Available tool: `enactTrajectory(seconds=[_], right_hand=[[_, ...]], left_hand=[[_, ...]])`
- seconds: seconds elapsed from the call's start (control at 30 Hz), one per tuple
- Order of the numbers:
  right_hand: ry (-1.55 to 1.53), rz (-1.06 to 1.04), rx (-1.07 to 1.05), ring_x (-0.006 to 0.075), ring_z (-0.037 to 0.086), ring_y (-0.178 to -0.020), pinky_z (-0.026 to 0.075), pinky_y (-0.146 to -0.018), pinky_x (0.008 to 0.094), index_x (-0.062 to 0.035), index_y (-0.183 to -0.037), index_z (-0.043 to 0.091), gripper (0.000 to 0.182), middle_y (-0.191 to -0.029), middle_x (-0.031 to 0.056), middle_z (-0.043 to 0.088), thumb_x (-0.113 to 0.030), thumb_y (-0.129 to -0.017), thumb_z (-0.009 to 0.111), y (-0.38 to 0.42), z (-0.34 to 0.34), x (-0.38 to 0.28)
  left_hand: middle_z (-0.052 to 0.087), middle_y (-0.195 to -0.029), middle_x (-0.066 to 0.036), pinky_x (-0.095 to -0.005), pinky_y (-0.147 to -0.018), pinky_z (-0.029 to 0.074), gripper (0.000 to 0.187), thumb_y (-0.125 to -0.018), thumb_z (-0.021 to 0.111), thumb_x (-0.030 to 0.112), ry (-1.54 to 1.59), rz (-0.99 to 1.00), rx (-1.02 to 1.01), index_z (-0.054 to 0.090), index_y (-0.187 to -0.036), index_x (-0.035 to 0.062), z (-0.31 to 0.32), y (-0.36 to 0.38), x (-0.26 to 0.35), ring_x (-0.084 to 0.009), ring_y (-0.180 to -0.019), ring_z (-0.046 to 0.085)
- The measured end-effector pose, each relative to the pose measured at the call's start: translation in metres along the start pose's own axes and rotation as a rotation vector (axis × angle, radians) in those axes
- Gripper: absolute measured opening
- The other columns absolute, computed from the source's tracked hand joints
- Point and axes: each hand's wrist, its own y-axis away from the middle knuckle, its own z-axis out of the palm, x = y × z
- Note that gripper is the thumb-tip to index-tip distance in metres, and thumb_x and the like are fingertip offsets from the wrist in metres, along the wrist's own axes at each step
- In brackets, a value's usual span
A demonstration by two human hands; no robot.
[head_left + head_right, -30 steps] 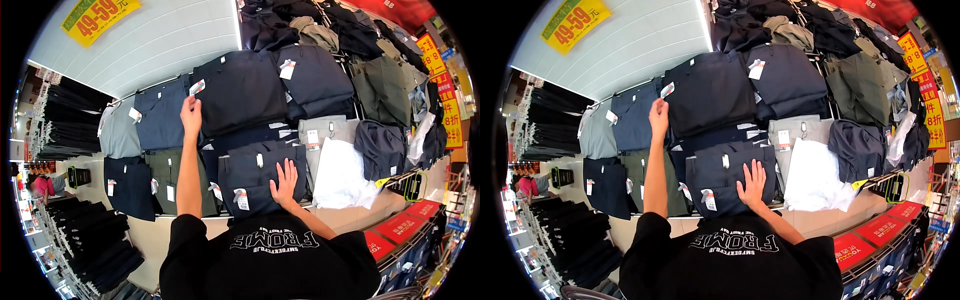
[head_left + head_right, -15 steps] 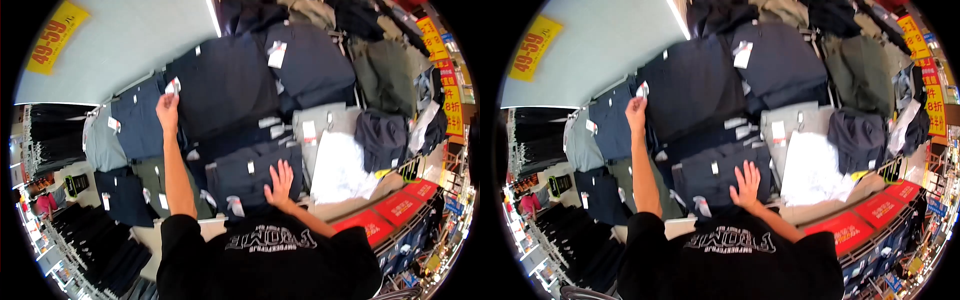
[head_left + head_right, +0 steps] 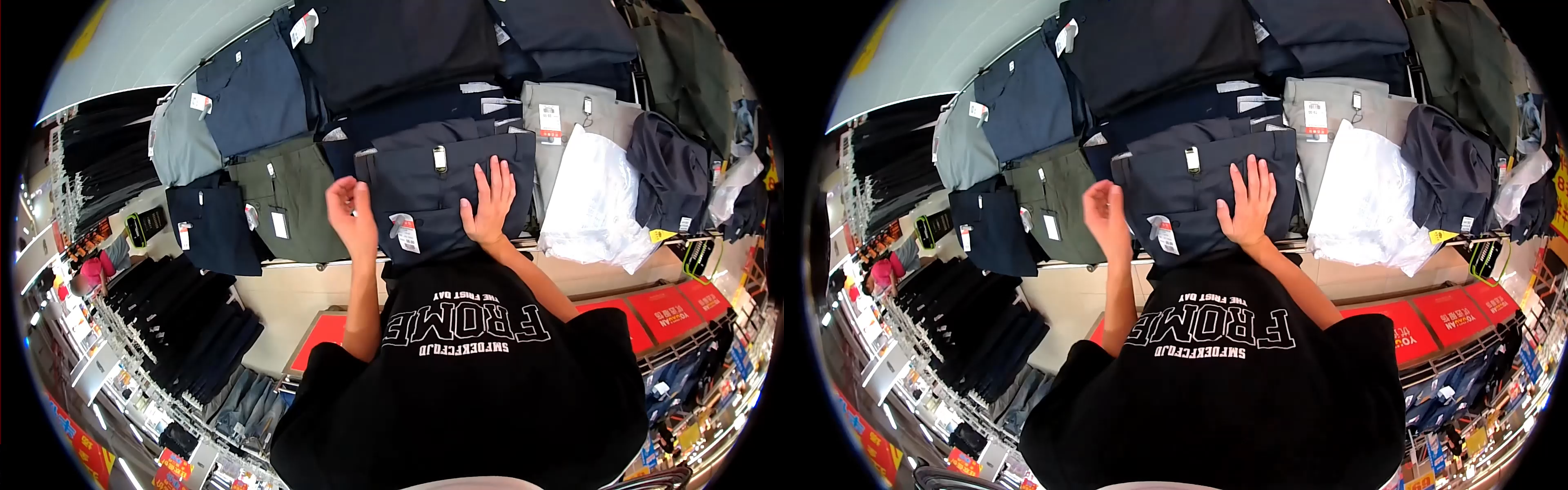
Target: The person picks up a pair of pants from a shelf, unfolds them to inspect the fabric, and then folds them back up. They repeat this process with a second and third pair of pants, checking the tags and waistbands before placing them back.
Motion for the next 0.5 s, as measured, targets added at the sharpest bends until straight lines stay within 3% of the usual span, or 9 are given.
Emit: enactTrajectory(seconds=[0.03,0.13,0.23,0.27,0.43,0.5], right_hand=[[0.003,-0.002,0.002,0.0430,0.027,-0.138,0.019,-0.110,0.0547,-0.0045,-0.137,0.046,0.062,-0.148,0.0247,0.032,-0.030,-0.082,0.057,0.000,0.000,0.000],[-0.001,-0.013,0.023,0.0425,0.027,-0.138,0.019,-0.110,0.0544,-0.0046,-0.137,0.046,0.061,-0.148,0.0241,0.033,-0.029,-0.082,0.057,0.000,0.000,-0.001],[-0.015,-0.018,0.036,0.0420,0.027,-0.138,0.019,-0.110,0.0542,-0.0047,-0.136,0.046,0.061,-0.148,0.0231,0.033,-0.027,-0.081,0.058,0.001,-0.001,-0.001],[-0.020,-0.014,0.037,0.0418,0.028,-0.138,0.019,-0.110,0.0541,-0.0048,-0.136,0.047,0.061,-0.148,0.0228,0.033,-0.027,-0.080,0.058,0.001,-0.001,-0.001],[-0.032,-0.032,0.063,0.0413,0.028,-0.137,0.019,-0.111,0.0525,-0.0052,-0.135,0.048,0.060,-0.148,0.0218,0.034,-0.027,-0.081,0.059,0.000,-0.005,-0.002],[-0.038,-0.021,0.050,0.0411,0.028,-0.138,0.020,-0.111,0.0521,-0.0044,-0.134,0.048,0.059,-0.147,0.0221,0.034,-0.029,-0.081,0.062,0.000,-0.009,-0.004]], left_hand=[[0.059,-0.102,-0.006,-0.0259,-0.079,0.043,0.033,-0.087,0.069,0.017,-0.112,-0.022,-0.021,0.055,-0.112,0.0003,0.001,0.011,-0.007,-0.0136,-0.087,0.055],[0.058,-0.100,-0.009,-0.0299,-0.077,0.044,0.052,-0.074,0.080,0.020,-0.373,0.169,0.003,0.053,-0.113,-0.0007,0.003,0.021,-0.023,-0.0197,-0.083,0.055],[0.057,-0.095,-0.009,-0.0318,-0.075,0.046,0.056,-0.070,0.082,0.019,-0.419,0.105,-0.018,0.053,-0.112,-0.0010,0.004,0.009,-0.029,-0.0195,-0.082,0.055],[0.051,-0.097,-0.013,-0.0359,-0.077,0.045,0.058,-0.068,0.082,0.015,-0.415,0.009,-0.053,0.050,-0.114,0.0002,0.006,0.003,-0.025,-0.0259,-0.083,0.052],[0.052,-0.091,-0.013,-0.0386,-0.075,0.046,0.052,-0.066,0.085,0.020,-0.456,0.030,-0.041,0.056,-0.105,0.0023,0.005,-0.004,-0.033,-0.0283,-0.082,0.053],[0.054,-0.097,-0.020,-0.0429,-0.080,0.046,0.051,-0.073,0.081,0.026,-0.570,0.124,-0.045,0.057,-0.108,-0.0016,0.004,0.001,-0.041,-0.0379,-0.091,0.055]])
